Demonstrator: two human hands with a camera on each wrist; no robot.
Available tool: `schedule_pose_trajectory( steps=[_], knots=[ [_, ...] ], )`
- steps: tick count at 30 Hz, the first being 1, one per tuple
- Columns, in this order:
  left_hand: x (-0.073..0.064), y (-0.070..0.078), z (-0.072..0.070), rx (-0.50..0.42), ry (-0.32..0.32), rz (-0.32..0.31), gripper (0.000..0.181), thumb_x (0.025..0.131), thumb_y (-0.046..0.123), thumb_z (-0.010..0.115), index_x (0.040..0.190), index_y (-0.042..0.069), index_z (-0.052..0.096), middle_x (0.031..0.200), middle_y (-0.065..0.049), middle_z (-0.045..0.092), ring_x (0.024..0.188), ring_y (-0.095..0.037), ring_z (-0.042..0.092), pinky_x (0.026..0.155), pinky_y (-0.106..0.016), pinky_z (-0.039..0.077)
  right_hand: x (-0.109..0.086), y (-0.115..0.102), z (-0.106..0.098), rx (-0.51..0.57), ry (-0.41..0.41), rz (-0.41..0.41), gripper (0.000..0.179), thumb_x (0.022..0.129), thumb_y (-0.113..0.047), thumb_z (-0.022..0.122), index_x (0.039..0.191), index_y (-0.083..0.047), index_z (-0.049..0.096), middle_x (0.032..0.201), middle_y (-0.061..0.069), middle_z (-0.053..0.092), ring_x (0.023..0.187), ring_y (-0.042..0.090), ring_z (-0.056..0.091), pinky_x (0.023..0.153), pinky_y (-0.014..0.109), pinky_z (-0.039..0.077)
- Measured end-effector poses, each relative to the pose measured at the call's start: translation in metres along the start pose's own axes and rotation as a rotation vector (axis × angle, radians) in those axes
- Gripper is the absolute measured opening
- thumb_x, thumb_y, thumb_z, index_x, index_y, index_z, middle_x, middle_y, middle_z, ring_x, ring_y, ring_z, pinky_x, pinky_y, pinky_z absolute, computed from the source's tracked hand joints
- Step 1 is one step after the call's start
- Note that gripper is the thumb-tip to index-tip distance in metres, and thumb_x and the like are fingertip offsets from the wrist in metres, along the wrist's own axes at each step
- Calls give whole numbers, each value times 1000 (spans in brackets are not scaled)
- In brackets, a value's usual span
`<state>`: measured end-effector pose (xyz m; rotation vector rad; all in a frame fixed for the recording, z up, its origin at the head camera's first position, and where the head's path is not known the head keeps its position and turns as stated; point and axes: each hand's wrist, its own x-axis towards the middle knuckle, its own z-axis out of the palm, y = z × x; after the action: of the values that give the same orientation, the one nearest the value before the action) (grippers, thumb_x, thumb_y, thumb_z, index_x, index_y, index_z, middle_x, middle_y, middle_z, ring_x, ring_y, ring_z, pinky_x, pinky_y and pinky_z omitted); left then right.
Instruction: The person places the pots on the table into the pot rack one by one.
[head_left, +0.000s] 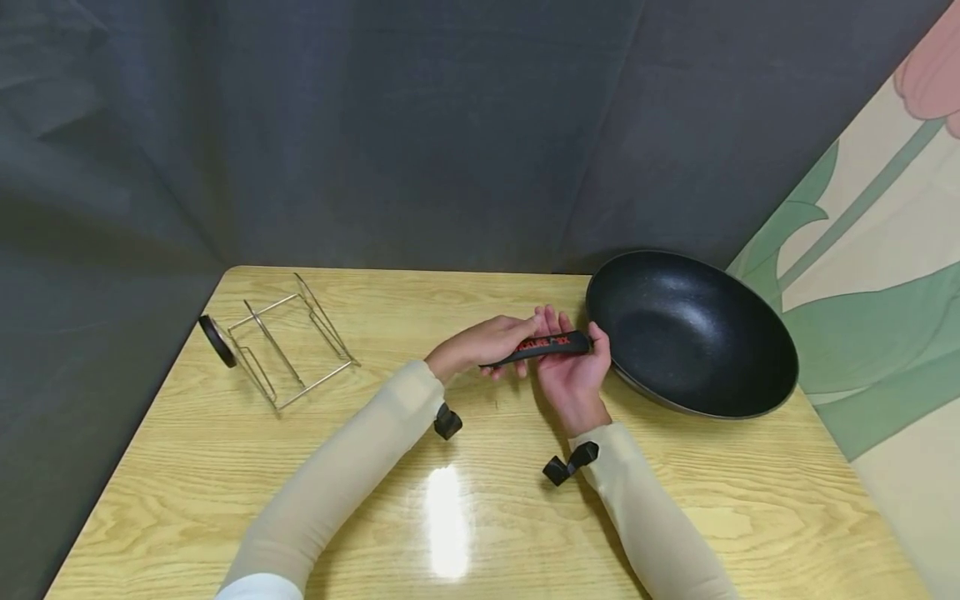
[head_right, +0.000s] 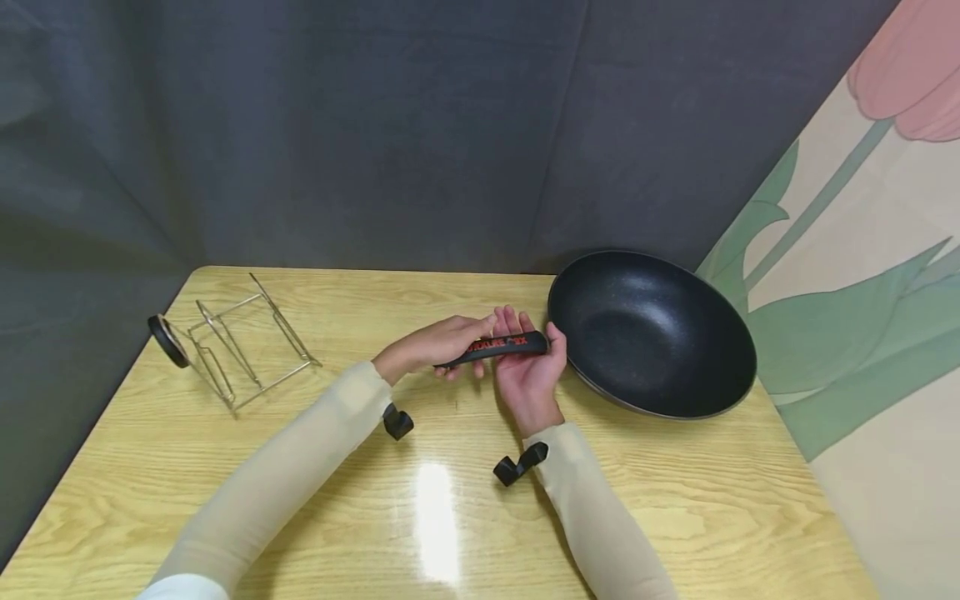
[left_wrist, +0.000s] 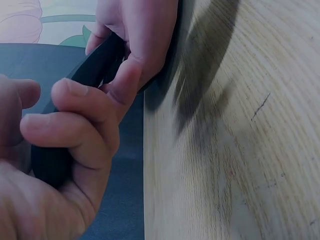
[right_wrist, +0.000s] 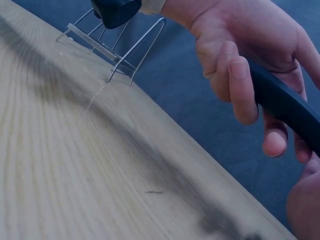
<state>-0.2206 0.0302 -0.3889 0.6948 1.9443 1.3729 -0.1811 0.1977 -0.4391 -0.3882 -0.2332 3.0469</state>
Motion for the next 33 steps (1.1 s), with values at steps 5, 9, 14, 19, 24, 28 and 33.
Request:
schedule_pose_trajectory(
  steps=[5, 9, 14, 19, 24, 28, 33],
  knots=[
    [-1, 2, 1, 17, -2, -20, 58, 111, 54, 30, 127, 10, 65, 79, -15, 71, 40, -13, 44, 41, -29, 33, 3, -1, 1, 67, 37, 17, 32, 103, -32, 49, 115, -2, 52, 114, 15, 64, 110, 30, 67, 97, 33, 53],
    [-1, 2, 3, 6, -4, -32, 59, 110, 55, 30, 125, 9, 64, 71, -11, 68, 39, -12, 43, 40, -28, 32, 4, -3, 2, 82, 56, 32, 31, 107, -31, 45, 103, -3, 58, 93, 11, 68, 91, 25, 70, 83, 31, 57],
    [-1, 1, 5, 35, -8, -37, 60, 110, 54, 33, 102, 5, 67, 62, -7, 55, 39, -13, 42, 40, -29, 32, 4, -4, 3, 71, 52, 43, 42, 110, -32, 41, 88, -2, 61, 79, 10, 67, 80, 23, 69, 68, 30, 57],
    [0, -3, 9, 150, -20, -51, 63, 108, 52, 44, 85, -4, 60, 56, -2, 46, 40, -13, 38, 42, -30, 30, 2, -4, 4, 114, 13, 48, 43, 110, -27, 40, 80, -2, 58, 79, 10, 61, 73, 22, 62, 61, 31, 52],
    [-2, -5, 15, 214, -7, -49, 52, 105, 47, 56, 73, 6, 54, 54, 2, 43, 43, -10, 38, 42, -26, 31, -2, -4, 5, 191, -19, 64, 40, 109, -23, 40, 77, -3, 52, 71, 8, 54, 62, 21, 54, 56, 31, 48],
    [-4, -5, 20, 186, -10, -38, 48, 104, 43, 60, 74, 7, 53, 55, 3, 43, 44, -9, 39, 43, -24, 32, -4, -4, 8, 242, -23, 84, 31, 102, -16, 48, 73, -6, 48, 60, 3, 46, 50, 17, 45, 49, 30, 42],
    [-8, -7, 28, 134, 18, -43, 41, 102, 38, 65, 78, 6, 56, 56, 3, 45, 45, -9, 41, 42, -24, 34, -6, -5, 10, 256, -23, 110, 39, 104, -19, 44, 66, -9, 42, 54, 0, 37, 44, 14, 32, 45, 27, 35]
  ],
)
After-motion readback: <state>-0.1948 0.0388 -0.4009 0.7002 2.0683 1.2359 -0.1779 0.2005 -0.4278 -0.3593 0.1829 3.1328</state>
